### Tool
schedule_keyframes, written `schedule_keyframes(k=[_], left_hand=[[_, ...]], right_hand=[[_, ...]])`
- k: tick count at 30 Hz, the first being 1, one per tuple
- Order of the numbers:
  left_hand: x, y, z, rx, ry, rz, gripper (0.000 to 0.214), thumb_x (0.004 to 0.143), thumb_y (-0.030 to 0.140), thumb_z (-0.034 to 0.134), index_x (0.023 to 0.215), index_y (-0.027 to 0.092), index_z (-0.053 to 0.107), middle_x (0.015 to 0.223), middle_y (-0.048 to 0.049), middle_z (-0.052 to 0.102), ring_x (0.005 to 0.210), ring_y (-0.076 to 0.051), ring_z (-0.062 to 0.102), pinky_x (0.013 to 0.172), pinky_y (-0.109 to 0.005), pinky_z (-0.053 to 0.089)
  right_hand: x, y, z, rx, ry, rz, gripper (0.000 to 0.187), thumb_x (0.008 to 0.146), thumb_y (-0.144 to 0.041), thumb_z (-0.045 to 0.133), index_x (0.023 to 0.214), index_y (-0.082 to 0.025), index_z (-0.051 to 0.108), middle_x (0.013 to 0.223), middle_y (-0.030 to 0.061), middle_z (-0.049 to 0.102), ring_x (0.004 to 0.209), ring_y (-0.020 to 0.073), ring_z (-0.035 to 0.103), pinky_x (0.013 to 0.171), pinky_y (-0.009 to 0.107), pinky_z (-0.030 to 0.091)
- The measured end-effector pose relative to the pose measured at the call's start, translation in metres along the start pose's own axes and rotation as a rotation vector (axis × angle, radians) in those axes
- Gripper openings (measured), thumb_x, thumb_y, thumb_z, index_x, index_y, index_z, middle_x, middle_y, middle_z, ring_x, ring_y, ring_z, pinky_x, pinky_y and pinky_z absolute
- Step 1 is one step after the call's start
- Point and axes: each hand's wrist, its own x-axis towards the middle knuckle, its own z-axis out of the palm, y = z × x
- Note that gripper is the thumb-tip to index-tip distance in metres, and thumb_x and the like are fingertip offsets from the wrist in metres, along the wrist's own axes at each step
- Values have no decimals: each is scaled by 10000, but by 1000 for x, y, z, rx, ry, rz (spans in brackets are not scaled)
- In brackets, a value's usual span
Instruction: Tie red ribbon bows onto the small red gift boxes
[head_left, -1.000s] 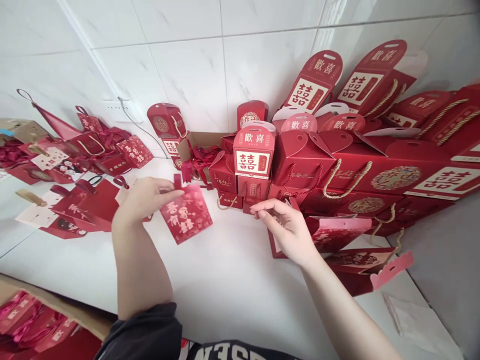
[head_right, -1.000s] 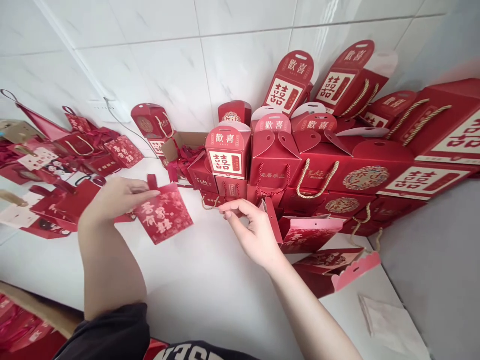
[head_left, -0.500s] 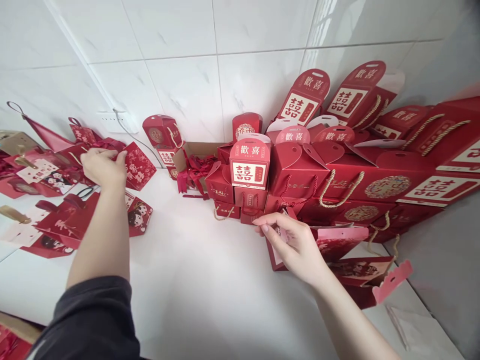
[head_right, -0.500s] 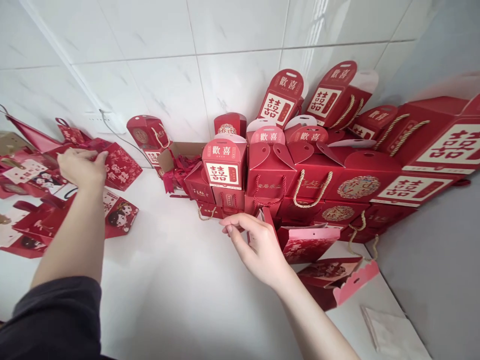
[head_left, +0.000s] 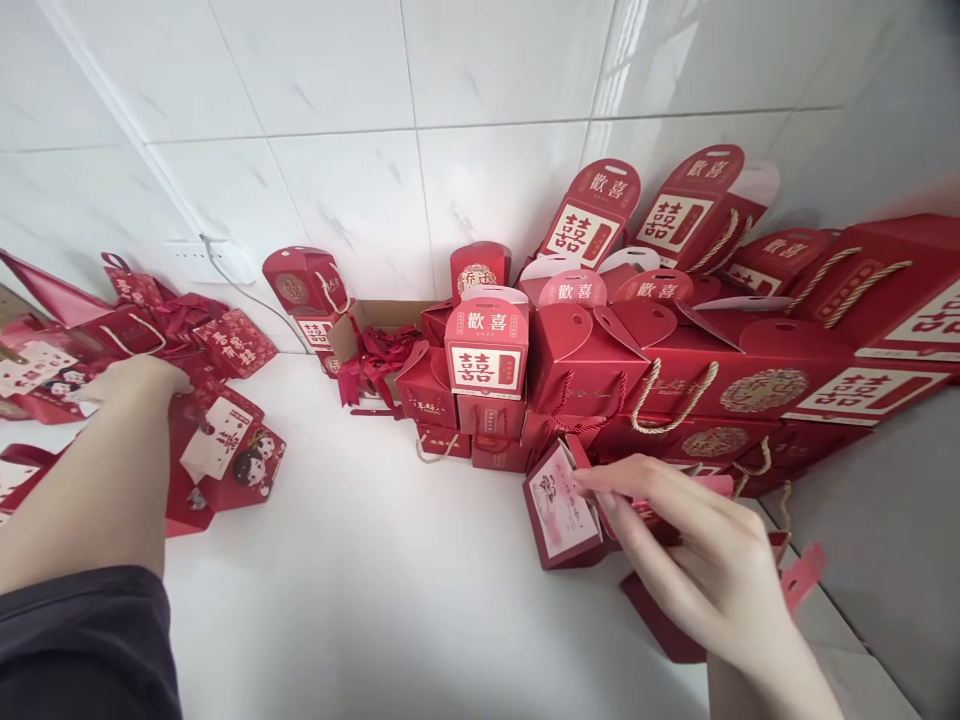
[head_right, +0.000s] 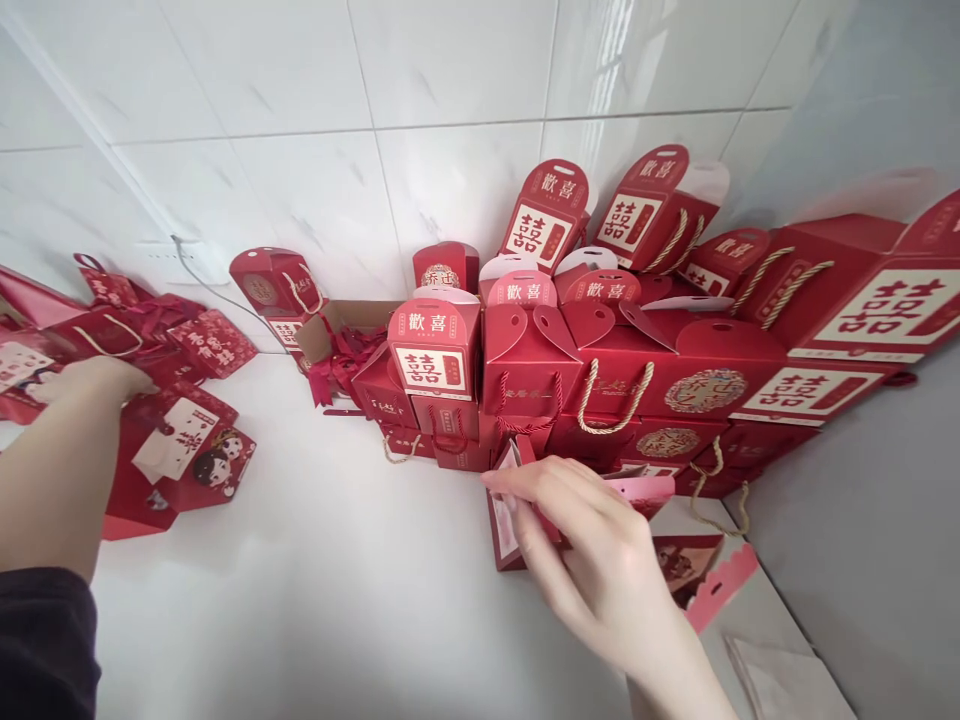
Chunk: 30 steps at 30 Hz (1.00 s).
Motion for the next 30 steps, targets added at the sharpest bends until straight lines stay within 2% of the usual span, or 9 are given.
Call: schedule_keyframes(k=[2,4,6,9,11,16,21,26,30], left_hand=[[7,1,3,118,154,-132,822,535,306,904,512,204,88,510,104,43,795,-200,518,847,-345,464],[9,11,13,264,199,-130,813,496,245,918,507,207,106,539,104,23,770,-173,489,840,-296,452],[7,29,32,371,64,42,682,496,191,903,483,195,222,531,98,76,728,-146,451,840,-264,434],[-6,56,73,348,-130,178,310,580,247,852,596,131,565,530,75,394,669,-110,454,800,-221,415],[-17,69,103,311,-235,227,252,609,278,828,720,125,661,614,54,558,681,-103,510,737,-186,407],[-42,74,150,277,-202,165,167,657,247,770,782,170,689,789,-33,692,888,-217,618,805,-274,439],[-62,60,170,185,-291,-83,192,666,274,796,644,160,644,751,-99,682,950,-318,647,804,-366,498],[-84,49,183,-67,-375,-292,297,923,352,590,1109,121,615,1073,-79,648,931,-188,642,809,-377,558],[-92,46,175,-272,-435,-396,290,937,323,577,1146,124,599,1087,-82,643,913,-172,646,779,-358,574]], right_hand=[[-2,-3,-7,-28,45,-11,262,879,-30,548,1058,-191,650,938,34,680,841,151,632,739,281,486],[-6,-7,-13,-41,75,-25,272,861,-11,558,1046,-182,659,932,38,678,846,158,635,762,294,489],[-9,-13,-18,-47,87,-46,288,848,6,558,1051,-171,661,937,46,678,864,172,639,800,315,495],[-11,-23,-25,-89,110,-61,295,838,15,559,1044,-169,666,949,53,691,883,193,652,806,327,508],[-10,-29,-29,-133,120,-53,289,836,7,561,1028,-180,671,961,54,706,877,209,670,774,331,522],[-6,-35,-34,-190,134,-46,278,842,-1,547,993,-198,672,963,43,720,822,206,694,707,322,533],[-7,-27,-34,-187,125,-65,291,839,16,556,1025,-173,675,986,49,706,877,184,667,762,296,513],[-9,-18,-31,-138,94,-68,307,827,35,573,1045,-158,671,964,49,681,932,178,626,858,311,487],[-8,-17,-30,-119,55,-106,317,832,48,560,1065,-144,656,931,52,666,914,172,615,850,321,474]])
